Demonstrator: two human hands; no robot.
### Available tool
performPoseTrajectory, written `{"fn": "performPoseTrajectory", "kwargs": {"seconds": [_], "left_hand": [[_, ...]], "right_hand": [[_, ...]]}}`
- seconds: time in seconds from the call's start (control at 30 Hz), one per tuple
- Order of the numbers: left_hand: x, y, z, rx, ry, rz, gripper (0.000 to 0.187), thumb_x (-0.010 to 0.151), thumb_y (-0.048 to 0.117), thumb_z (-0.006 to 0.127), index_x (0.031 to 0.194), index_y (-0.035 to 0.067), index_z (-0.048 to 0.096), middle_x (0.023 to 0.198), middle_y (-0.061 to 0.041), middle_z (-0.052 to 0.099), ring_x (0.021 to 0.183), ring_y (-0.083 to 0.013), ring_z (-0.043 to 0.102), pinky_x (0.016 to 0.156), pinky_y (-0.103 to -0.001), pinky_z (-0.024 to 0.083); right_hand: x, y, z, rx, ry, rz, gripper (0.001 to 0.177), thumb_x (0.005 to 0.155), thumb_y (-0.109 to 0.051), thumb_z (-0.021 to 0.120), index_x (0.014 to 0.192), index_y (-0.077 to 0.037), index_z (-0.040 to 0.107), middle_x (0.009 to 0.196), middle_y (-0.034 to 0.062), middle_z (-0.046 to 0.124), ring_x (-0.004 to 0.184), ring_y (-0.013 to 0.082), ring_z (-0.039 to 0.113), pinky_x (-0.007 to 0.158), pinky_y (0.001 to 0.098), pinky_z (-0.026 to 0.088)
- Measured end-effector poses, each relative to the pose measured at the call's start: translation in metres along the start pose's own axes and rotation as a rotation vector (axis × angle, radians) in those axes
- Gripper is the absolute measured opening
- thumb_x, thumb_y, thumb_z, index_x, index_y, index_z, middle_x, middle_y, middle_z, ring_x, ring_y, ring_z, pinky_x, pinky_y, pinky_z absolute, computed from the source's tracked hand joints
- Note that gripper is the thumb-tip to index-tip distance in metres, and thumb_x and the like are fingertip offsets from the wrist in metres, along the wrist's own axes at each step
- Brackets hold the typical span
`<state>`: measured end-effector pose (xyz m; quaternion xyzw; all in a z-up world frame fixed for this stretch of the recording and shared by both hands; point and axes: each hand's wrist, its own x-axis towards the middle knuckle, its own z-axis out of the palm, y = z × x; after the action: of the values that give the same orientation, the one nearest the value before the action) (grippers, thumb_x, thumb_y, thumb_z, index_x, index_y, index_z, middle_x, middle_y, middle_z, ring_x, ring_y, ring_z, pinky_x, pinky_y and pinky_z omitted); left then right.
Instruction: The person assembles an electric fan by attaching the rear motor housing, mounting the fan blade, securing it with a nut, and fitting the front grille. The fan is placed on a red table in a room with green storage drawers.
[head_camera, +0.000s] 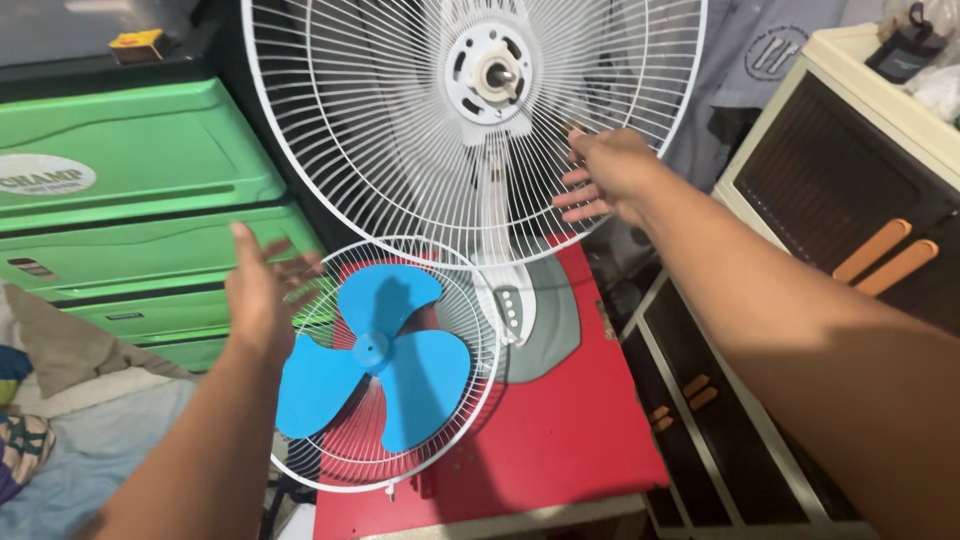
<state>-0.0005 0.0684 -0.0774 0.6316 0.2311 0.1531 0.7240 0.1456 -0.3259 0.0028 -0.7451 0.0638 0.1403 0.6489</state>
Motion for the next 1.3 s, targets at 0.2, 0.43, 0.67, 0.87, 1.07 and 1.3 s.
{"fn": "performPoseTrajectory", "kwargs": {"seconds": [0.2, 0.43, 0.67, 0.87, 1.07, 1.3], "left_hand": [[-0.004, -0.089, -0.022, 0.268, 0.049, -0.405, 0.056, 0.098, 0.053, 0.055, 0.127, 0.005, 0.059, 0.117, -0.017, 0.066, 0.102, -0.0287, 0.066, 0.087, -0.053, 0.052], [-0.004, -0.192, -0.049, 0.226, 0.053, -0.629, 0.038, 0.099, 0.033, 0.065, 0.126, 0.006, 0.058, 0.109, -0.016, 0.062, 0.078, -0.0267, 0.059, 0.081, -0.057, 0.051], [0.001, -0.23, -0.079, -0.196, 0.419, -0.726, 0.036, 0.1, 0.021, 0.053, 0.135, 0.015, 0.056, 0.123, -0.015, 0.062, 0.089, -0.0301, 0.064, 0.087, -0.059, 0.053], [0.009, -0.275, -0.108, -0.507, 0.594, -0.779, 0.035, 0.102, 0.023, 0.052, 0.136, 0.016, 0.058, 0.125, -0.012, 0.064, 0.098, -0.029, 0.066, 0.091, -0.057, 0.054], [0.03, -0.321, -0.127, -0.679, 0.673, -0.812, 0.035, 0.103, 0.025, 0.052, 0.136, 0.018, 0.06, 0.127, -0.009, 0.066, 0.108, -0.0278, 0.068, 0.094, -0.055, 0.056], [0.043, -0.32, -0.125, -0.67, 0.597, -0.811, 0.032, 0.102, 0.026, 0.058, 0.133, 0.022, 0.065, 0.125, -0.002, 0.069, 0.116, -0.0207, 0.07, 0.096, -0.047, 0.059]], "right_hand": [[-0.013, 0.014, -0.003, -0.018, -0.007, -0.03, 0.038, 0.1, -0.032, 0.056, 0.12, 0.0, 0.052, 0.12, 0.0236, 0.061, 0.094, 0.0398, 0.075, 0.073, 0.054, 0.066], [-0.032, 0.018, 0.001, -0.049, -0.016, -0.162, 0.034, 0.101, -0.029, 0.057, 0.111, 0.002, 0.058, 0.108, 0.0205, 0.068, 0.086, 0.0319, 0.078, 0.066, 0.0434, 0.067], [-0.037, 0.014, -0.002, -0.059, -0.085, -0.224, 0.033, 0.102, -0.03, 0.057, 0.104, 0.001, 0.064, 0.102, 0.0177, 0.072, 0.082, 0.0261, 0.078, 0.064, 0.0382, 0.067], [-0.031, 0.016, -0.001, -0.088, -0.091, -0.224, 0.03, 0.102, -0.028, 0.057, 0.106, 0.001, 0.063, 0.102, 0.018, 0.074, 0.082, 0.0257, 0.078, 0.065, 0.0375, 0.067], [-0.034, 0.02, -0.009, -0.105, -0.086, -0.202, 0.029, 0.103, -0.026, 0.054, 0.108, 0.002, 0.063, 0.103, 0.0177, 0.073, 0.084, 0.0256, 0.078, 0.066, 0.0366, 0.067], [-0.039, 0.024, -0.014, -0.128, -0.067, -0.155, 0.026, 0.102, -0.023, 0.053, 0.113, -0.001, 0.062, 0.106, 0.0167, 0.073, 0.085, 0.026, 0.079, 0.066, 0.0365, 0.067]]}}
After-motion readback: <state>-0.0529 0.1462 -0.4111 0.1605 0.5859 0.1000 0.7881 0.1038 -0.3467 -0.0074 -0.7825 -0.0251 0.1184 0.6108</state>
